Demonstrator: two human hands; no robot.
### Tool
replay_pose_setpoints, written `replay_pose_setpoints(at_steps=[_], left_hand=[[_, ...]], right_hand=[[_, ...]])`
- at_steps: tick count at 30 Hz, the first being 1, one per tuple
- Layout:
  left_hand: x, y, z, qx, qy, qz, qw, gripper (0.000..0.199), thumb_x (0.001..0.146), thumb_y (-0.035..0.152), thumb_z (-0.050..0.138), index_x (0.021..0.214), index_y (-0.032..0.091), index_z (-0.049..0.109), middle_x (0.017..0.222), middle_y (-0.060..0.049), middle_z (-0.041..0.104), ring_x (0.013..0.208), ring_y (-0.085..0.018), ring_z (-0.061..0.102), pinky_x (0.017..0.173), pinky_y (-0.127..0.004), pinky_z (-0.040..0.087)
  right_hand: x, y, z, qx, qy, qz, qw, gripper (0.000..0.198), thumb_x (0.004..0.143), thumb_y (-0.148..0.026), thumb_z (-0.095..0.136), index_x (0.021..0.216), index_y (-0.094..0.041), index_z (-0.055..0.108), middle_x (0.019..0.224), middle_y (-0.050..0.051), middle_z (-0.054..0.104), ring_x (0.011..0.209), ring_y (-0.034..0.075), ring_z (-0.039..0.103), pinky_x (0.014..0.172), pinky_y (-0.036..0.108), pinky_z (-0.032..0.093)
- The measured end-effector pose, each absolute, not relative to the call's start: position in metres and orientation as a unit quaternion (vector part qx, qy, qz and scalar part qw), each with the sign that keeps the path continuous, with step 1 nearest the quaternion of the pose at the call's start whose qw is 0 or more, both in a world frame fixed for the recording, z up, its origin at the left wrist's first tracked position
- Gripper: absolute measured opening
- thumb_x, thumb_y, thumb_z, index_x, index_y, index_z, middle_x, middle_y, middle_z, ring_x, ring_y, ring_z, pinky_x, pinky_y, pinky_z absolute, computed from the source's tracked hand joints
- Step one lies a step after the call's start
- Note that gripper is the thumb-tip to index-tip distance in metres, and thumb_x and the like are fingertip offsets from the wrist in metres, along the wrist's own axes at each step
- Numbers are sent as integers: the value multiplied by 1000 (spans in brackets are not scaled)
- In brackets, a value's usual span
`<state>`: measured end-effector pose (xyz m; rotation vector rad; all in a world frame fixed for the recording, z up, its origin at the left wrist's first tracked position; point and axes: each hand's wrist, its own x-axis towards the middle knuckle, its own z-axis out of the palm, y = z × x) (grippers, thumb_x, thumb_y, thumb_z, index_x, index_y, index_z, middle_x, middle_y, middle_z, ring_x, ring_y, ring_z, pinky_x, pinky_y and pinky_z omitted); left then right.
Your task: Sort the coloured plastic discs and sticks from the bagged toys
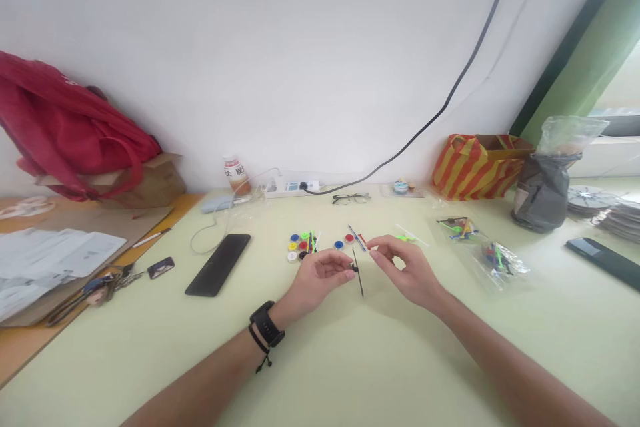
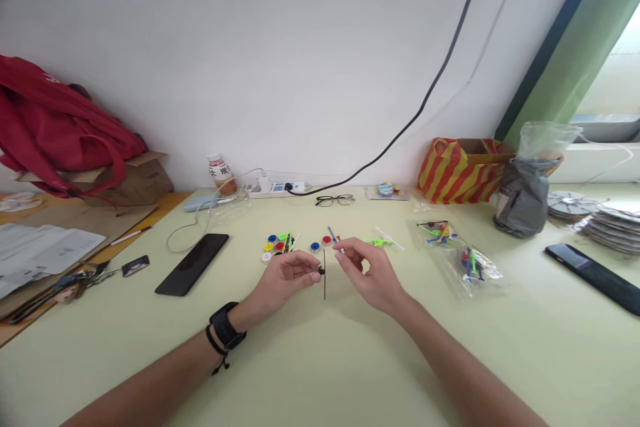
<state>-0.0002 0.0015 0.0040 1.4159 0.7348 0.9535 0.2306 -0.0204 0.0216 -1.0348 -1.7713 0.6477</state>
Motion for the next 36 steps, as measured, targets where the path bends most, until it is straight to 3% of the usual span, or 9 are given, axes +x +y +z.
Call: replay_pose_setpoints(at_steps=[3, 5, 8, 10, 12, 17, 21, 31, 36], left_hand=[[-1, 3, 4, 596, 317, 424, 604, 28, 78, 29, 89, 99, 16, 76, 96, -5, 74, 89, -16, 71, 88, -31, 61], [-1, 4, 4, 588, 317, 430, 607, 29, 77, 29, 90, 98, 16, 77, 96, -5, 75, 87, -16, 71, 88, -32, 61], [-1, 5, 4, 576, 319, 440, 610, 29, 75, 30, 92, 96, 15, 77, 94, -5, 75, 86, -16, 71, 87, -32, 62], [0, 5, 5, 569, 323, 447, 610, 30, 74, 30, 92, 95, 15, 77, 92, -5, 75, 85, -16, 71, 87, -32, 62], [0, 5, 6, 567, 326, 450, 608, 31, 74, 31, 92, 96, 15, 77, 92, -5, 75, 85, -16, 71, 87, -32, 62], [0, 5, 7, 573, 319, 445, 610, 30, 75, 30, 92, 96, 15, 77, 92, -4, 75, 85, -15, 71, 86, -30, 62], [-1, 5, 5, 579, 312, 438, 612, 28, 77, 29, 91, 96, 15, 76, 93, -4, 75, 84, -14, 71, 85, -28, 61], [-1, 6, 1, 582, 307, 431, 617, 28, 79, 31, 89, 99, 16, 76, 96, -5, 75, 88, -16, 72, 86, -30, 61], [-1, 6, 3, 570, 314, 432, 624, 29, 79, 32, 89, 99, 16, 76, 93, -4, 73, 84, -15, 72, 81, -29, 61]], right_hand=[[226, -23, 19, -397, -728, 296, 474, 39, 104, -40, 52, 141, -28, 56, 80, 0, 57, 71, 16, 54, 64, 30, 47], [223, -24, 15, -392, -712, 325, 483, 47, 103, -42, 53, 148, -28, 47, 90, 1, 59, 73, 16, 54, 68, 30, 49], [220, -22, 11, -399, -696, 376, 463, 34, 105, -51, 46, 105, -23, 66, 85, 1, 57, 67, 15, 51, 66, 30, 47], [221, -21, 12, -397, -699, 416, 425, 58, 108, -55, 35, 64, -21, 52, 67, 0, 49, 61, 14, 45, 62, 31, 42], [223, -21, 16, -391, -704, 434, 405, 64, 108, -56, 34, 54, -21, 39, 59, -1, 40, 58, 13, 40, 61, 31, 38], [222, -21, 23, -395, -677, 441, 438, 31, 98, -49, 63, 85, -21, 57, 80, 0, 56, 73, 15, 52, 68, 29, 44], [220, -22, 18, -390, -678, 436, 445, 21, 96, -41, 68, 104, -24, 59, 95, 2, 63, 87, 18, 62, 76, 31, 51], [220, -23, 13, -384, -717, 396, 426, 23, 100, -34, 61, 122, -27, 60, 99, 3, 67, 85, 17, 64, 77, 33, 54], [222, -25, 9, -401, -765, 268, 427, 45, 103, -33, 54, 148, -35, 48, 98, 1, 65, 74, 16, 56, 76, 34, 52]])
